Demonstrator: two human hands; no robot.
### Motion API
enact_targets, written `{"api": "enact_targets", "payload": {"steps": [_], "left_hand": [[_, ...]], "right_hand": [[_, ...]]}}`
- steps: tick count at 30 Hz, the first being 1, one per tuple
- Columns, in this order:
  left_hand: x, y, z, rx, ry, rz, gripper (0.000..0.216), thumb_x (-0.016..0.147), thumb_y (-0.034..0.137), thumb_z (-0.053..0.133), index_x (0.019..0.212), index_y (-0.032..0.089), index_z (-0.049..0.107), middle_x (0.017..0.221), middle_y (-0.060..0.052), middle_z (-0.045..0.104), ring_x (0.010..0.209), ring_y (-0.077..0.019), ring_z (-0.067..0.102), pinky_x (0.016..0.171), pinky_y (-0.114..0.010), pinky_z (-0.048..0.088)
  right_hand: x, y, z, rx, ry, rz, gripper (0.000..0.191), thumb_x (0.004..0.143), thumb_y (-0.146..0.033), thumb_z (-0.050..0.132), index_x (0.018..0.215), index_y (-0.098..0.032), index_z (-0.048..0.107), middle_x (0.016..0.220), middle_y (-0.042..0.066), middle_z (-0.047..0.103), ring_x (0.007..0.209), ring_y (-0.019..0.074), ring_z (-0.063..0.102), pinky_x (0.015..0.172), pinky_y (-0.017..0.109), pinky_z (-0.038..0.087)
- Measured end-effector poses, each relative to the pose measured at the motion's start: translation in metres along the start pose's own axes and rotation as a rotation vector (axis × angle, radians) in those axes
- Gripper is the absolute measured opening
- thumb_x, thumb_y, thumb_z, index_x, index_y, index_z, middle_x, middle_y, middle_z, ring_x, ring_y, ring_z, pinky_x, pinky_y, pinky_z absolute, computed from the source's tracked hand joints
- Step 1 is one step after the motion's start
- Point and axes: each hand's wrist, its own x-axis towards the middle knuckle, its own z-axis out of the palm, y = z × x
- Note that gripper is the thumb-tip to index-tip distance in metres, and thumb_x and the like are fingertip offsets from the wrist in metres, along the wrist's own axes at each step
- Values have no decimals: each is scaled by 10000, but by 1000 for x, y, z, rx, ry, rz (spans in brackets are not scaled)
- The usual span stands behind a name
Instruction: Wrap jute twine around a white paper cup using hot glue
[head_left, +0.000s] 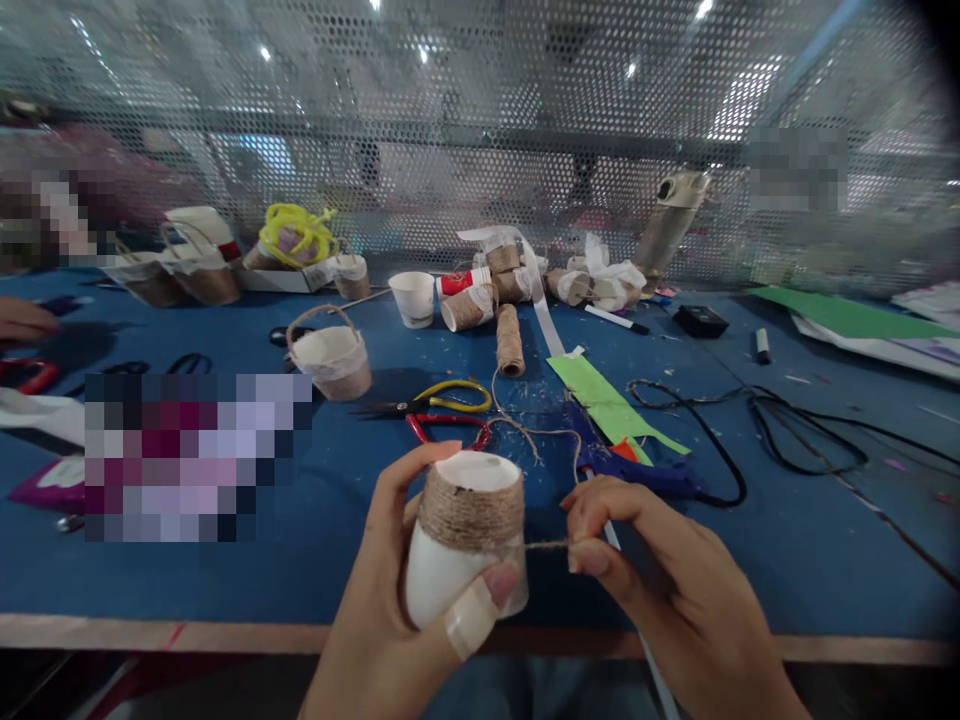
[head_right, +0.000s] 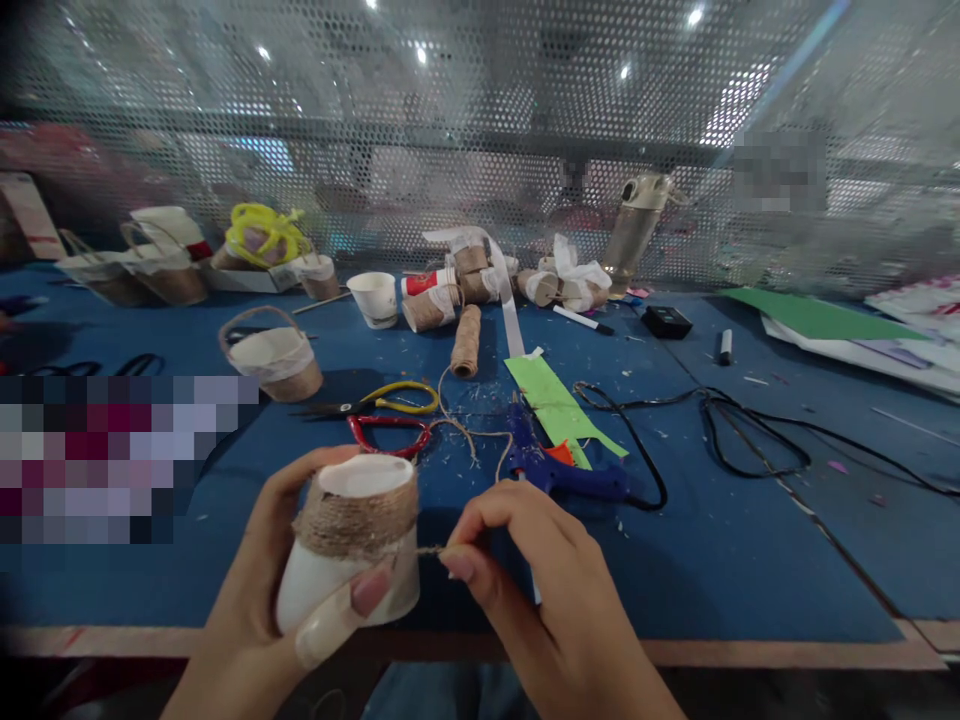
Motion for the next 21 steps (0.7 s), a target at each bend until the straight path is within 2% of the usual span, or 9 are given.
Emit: {"api": "enact_targets", "payload": {"steps": [4,8,13,21], "left_hand": [[0,-4,-2,-15,4,-8,738,815,572,970,1396,385,557,1080,33,812,802,-170,790,716,-229,658],[-1,-5,-3,-41,20,-32,758,802,607,981,1404,420,560,1124,45,806,811,-168,780,713,-227,656],[-1,-5,-5,-68,-4,-12,782,765,641,1006,1381,405,588,1097,46,806,822,-165,770,734,-217,640],[-4,4,-3,-178,-27,-38,714,743,498,1046,1327,383,652,1096,39,837,869,-164,805,791,-198,637]], "right_hand": [[0,-1,0,-35,-31,12,109,1142,-327,663,1034,-311,653,904,-74,745,797,87,732,750,132,576],[-1,-2,1,-79,-31,11,96,1138,-299,662,1044,-318,652,917,-88,754,819,80,735,786,128,562],[2,-2,3,-105,-35,-5,100,1138,-297,659,1042,-316,640,925,-100,759,833,70,736,786,123,543],[3,-5,7,-123,-36,13,113,1122,-234,640,1046,-318,638,931,-121,749,840,56,730,784,122,530]]}}
